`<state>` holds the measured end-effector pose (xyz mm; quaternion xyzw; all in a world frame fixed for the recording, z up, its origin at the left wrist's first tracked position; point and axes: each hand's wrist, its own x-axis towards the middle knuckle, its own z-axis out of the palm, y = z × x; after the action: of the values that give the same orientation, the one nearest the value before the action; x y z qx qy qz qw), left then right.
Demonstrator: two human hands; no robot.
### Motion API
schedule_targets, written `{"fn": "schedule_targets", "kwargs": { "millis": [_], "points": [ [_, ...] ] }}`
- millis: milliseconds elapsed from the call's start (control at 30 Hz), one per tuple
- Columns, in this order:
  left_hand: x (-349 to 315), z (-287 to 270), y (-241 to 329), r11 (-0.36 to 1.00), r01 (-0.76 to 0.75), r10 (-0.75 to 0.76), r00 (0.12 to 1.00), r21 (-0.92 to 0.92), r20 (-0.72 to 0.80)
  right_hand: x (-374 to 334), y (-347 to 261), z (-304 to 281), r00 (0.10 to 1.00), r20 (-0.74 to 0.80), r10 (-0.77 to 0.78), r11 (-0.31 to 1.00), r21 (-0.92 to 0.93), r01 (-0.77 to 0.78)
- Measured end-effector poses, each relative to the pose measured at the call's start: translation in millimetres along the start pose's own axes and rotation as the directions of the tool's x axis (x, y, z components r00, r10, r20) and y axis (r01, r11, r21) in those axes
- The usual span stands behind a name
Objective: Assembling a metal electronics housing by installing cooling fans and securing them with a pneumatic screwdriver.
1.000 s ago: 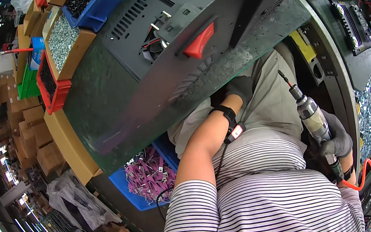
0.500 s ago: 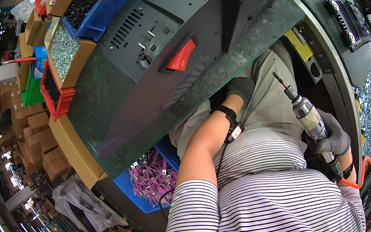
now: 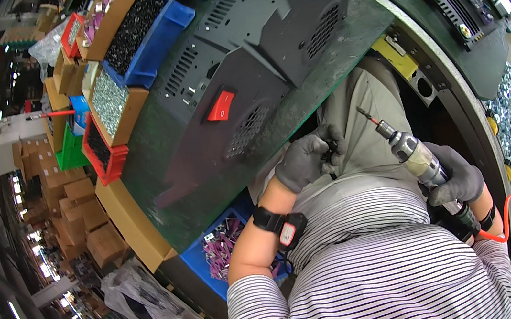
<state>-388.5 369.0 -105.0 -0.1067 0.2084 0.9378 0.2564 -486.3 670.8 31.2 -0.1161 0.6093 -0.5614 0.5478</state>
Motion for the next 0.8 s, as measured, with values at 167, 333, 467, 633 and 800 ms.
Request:
{"fn": "schedule_targets", "kwargs": {
  "millis": [167,333,467,633,800],
  "points": [
    [-16.0,63.2,22.9,0.998,-0.050,0.054,0.988,0.035,-0.146,-3.7,-1.0,4.4,0.984,0.101,-0.149,0.985,-0.077,0.157],
    [-19.9,88.7,29.0,0.984,-0.176,0.173,0.929,0.021,-0.327,-0.9,-2.0,10.1,0.958,0.195,-0.209,0.964,-0.121,0.235],
    [-20.4,94.8,43.1,0.976,-0.129,0.150,0.983,-0.174,0.109,3.1,-6.4,15.2,0.950,0.234,-0.208,0.968,-0.093,0.235],
    [-23.7,100.8,45.6,0.959,-0.273,0.284,0.924,0.075,-0.258,11.5,-13.5,18.4,0.940,0.266,-0.213,0.973,-0.024,0.228],
    [-25.0,98.6,46.7,0.927,-0.366,0.373,0.885,0.080,-0.279,23.1,-20.1,14.4,0.932,0.297,-0.207,0.972,-0.046,0.230]
  ]
}}
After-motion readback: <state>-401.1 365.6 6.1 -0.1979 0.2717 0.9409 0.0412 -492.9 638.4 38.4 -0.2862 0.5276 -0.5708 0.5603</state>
